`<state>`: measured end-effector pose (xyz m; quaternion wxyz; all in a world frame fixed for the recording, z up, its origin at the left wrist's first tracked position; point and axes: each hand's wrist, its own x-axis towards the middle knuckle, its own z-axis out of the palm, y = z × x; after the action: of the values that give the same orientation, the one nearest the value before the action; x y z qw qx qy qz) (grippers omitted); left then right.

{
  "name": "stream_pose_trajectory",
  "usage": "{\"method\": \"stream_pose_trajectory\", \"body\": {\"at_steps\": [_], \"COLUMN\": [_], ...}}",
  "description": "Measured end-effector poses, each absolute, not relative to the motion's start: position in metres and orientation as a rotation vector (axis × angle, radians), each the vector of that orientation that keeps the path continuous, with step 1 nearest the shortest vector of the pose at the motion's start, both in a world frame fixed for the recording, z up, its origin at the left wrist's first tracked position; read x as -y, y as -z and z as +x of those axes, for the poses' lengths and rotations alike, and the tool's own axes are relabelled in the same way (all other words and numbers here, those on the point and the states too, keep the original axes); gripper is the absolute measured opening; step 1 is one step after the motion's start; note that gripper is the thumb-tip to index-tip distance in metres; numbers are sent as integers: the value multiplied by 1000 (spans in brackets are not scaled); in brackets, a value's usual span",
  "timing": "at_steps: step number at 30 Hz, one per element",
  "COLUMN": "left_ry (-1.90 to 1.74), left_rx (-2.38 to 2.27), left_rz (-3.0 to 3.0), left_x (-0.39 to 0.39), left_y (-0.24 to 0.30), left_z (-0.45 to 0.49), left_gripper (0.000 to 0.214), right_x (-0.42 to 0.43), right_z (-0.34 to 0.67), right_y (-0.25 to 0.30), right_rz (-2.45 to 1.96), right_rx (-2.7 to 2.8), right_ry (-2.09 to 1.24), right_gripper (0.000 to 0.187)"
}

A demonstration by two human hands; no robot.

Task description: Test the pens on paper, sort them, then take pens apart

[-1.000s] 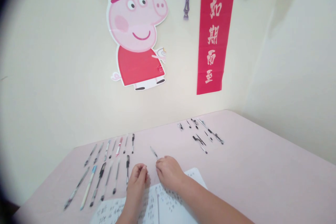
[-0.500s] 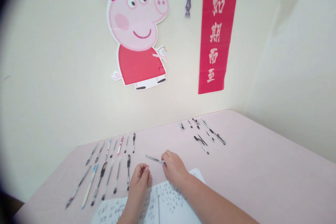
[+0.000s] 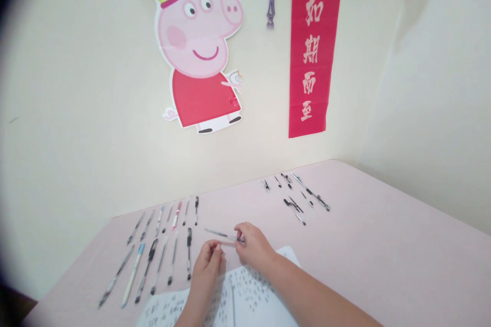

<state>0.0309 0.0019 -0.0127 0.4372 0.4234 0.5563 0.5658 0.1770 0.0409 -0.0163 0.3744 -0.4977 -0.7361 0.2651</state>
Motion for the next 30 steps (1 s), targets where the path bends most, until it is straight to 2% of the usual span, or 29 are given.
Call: {"method": "stream_pose_trajectory", "body": {"at_steps": [4,7,16,25,30], "left_ry": [-1401,-1453,-1474,-1064,-1003], "left_rx": [-1270,-1086,-843,-945,-954], "left_rz": [931,703,447,863,949], "left_x": [1,2,0,11,12], "left_y": [5,1,-3,-9,-5], "left_z": [31,33,31,40,42], "left_gripper": [39,44,30,38,35], "right_x": [-36,-34,-33,-38,-41], "right_z": [168,164,167,174,177], "right_y": [9,7,4,-1,2], "right_rz": [-1107,-1016,-886,-927,-946], "right_rx": [1669,1601,1446,1166,1102], "right_ry": [-1164,-1329,-1493,-1552,-1550], "right_gripper": [28,28,29,42,34]}}
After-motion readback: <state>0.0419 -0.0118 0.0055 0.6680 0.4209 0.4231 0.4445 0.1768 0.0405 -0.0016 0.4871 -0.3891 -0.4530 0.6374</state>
